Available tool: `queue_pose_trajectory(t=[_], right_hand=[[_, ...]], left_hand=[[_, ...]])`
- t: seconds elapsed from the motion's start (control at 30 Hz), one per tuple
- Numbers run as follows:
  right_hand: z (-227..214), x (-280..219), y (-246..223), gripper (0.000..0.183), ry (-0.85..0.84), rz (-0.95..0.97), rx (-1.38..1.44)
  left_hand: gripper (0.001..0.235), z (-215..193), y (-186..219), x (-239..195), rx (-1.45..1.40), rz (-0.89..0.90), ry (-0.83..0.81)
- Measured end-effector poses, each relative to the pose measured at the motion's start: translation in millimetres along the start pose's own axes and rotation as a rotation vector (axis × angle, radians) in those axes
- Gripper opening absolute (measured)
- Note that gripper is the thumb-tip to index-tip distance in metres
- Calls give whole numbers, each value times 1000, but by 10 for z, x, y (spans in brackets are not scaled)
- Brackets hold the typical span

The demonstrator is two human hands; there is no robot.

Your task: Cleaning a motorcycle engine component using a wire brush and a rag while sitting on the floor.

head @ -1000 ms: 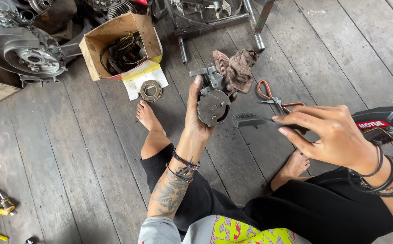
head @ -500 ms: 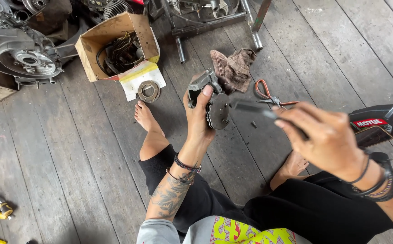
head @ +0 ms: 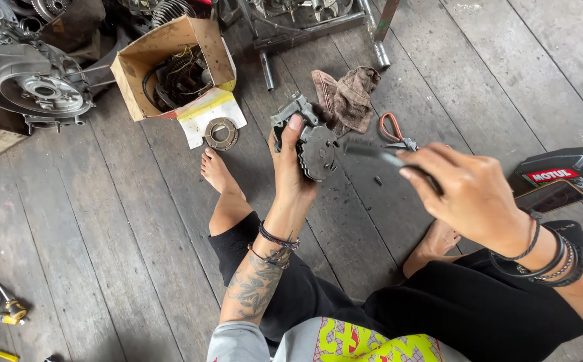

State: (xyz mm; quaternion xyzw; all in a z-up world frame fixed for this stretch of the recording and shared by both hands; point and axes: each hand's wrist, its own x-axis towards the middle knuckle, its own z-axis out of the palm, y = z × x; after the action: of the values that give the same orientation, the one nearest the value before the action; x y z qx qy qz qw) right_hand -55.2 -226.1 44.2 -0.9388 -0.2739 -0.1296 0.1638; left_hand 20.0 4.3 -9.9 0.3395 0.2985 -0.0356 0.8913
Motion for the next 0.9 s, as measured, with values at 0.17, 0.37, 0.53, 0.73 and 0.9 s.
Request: queue_pose_trajectory(t=[0.17,0.37,0.53,0.73,0.9], right_hand=[[142,-1,117,16,12,11,52],[30,84,65,10,75,52,69],[133,44,252,14,-36,70,127],[206,-39,319,21,-42,85,148],[-12,69,-73,21,3,276,608]], left_hand=[[65,-12,-102,97,-78,59,-134],[68,69,-86,51,-32,-22,-113],[88,176,-59,12,-10,-87,46],[34,-21,-216,180,-209,-22,-350],[51,-75,-183,175,-162,-98,-379]])
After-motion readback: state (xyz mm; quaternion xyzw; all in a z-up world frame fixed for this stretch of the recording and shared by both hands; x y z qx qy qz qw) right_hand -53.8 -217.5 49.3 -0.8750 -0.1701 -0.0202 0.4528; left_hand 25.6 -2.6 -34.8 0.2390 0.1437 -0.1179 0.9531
